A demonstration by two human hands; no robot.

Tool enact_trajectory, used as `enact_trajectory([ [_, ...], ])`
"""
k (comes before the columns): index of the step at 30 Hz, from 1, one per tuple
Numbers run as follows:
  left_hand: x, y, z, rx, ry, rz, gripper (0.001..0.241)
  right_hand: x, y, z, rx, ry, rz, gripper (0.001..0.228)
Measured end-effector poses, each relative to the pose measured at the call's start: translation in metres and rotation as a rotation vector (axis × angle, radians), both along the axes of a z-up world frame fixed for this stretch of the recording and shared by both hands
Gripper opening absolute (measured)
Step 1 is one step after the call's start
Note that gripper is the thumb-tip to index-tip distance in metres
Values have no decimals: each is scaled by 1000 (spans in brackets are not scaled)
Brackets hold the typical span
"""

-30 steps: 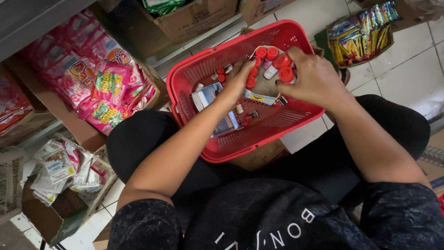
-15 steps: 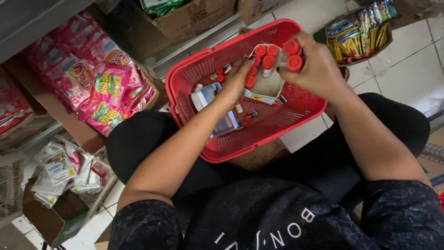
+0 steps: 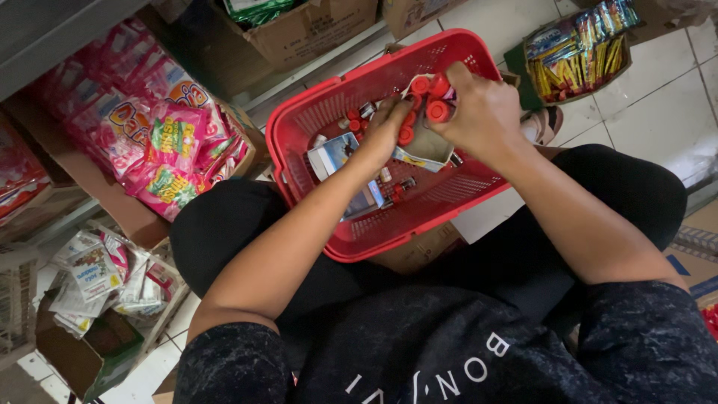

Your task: The person sits on the floor and sorts small bottles with red caps and small blue and white boxes into a red plastic basket.

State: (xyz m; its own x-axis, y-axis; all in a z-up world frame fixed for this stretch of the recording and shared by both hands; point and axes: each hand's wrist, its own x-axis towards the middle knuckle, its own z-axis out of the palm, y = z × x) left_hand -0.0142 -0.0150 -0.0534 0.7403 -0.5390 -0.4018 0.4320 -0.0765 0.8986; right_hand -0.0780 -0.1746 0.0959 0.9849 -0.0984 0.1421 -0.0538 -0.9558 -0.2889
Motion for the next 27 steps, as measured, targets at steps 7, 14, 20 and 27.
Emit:
enact_trajectory([
  [7,1,3,12,-46,34,-12,57,0,1,7,87,2,67,47],
  [14,4,2,1,-79,26,15,55,0,-16,17,392,-76,135,40],
  [20,4,6,7,-131,108,17,58,1,-35,31,1455,105,62,34],
  [27,5,6,14,-44,82,2,63,4,-19,32,1399,232,28,29],
])
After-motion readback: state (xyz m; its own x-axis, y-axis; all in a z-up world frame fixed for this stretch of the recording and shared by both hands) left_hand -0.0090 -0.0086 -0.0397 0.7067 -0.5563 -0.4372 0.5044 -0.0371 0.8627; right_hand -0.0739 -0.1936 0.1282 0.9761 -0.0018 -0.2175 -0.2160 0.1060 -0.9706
